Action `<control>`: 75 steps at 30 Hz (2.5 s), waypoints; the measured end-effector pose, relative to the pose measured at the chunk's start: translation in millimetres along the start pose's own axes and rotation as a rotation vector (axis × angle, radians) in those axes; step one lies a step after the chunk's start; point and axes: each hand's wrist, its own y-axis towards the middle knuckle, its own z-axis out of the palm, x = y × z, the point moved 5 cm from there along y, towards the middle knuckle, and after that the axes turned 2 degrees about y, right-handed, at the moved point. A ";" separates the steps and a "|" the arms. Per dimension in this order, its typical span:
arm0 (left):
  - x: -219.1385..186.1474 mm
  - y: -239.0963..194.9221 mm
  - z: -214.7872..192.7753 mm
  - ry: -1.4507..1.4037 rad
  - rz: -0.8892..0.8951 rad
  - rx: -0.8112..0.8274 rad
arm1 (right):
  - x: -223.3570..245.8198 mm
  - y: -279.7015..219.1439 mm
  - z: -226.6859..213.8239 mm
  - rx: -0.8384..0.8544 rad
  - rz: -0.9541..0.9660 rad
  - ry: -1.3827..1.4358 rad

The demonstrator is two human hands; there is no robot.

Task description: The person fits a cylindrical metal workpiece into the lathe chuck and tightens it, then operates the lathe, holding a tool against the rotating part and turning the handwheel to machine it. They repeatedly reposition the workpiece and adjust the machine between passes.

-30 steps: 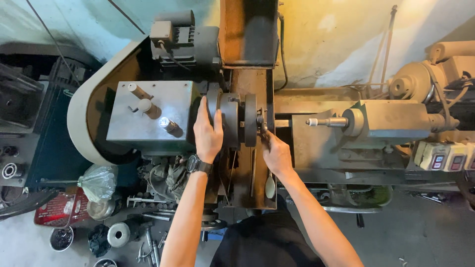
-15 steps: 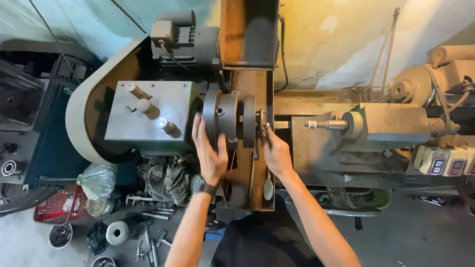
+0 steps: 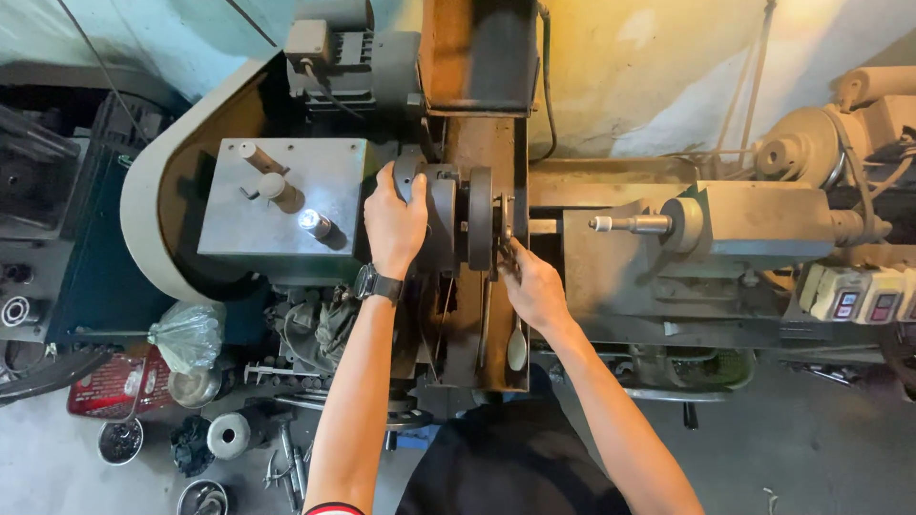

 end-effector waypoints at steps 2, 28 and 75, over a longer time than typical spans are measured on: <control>-1.5 -1.5 -1.8 -0.057 -0.006 0.009 | 4.6 -0.4 -1.8 0.020 0.054 0.004; -15.9 -49.7 -23.5 -0.169 0.394 -0.225 | -21.0 -6.8 5.4 -0.154 0.029 0.121; 46.9 89.6 66.5 0.674 -0.266 0.435 | -31.8 -69.6 -74.2 0.363 0.376 0.803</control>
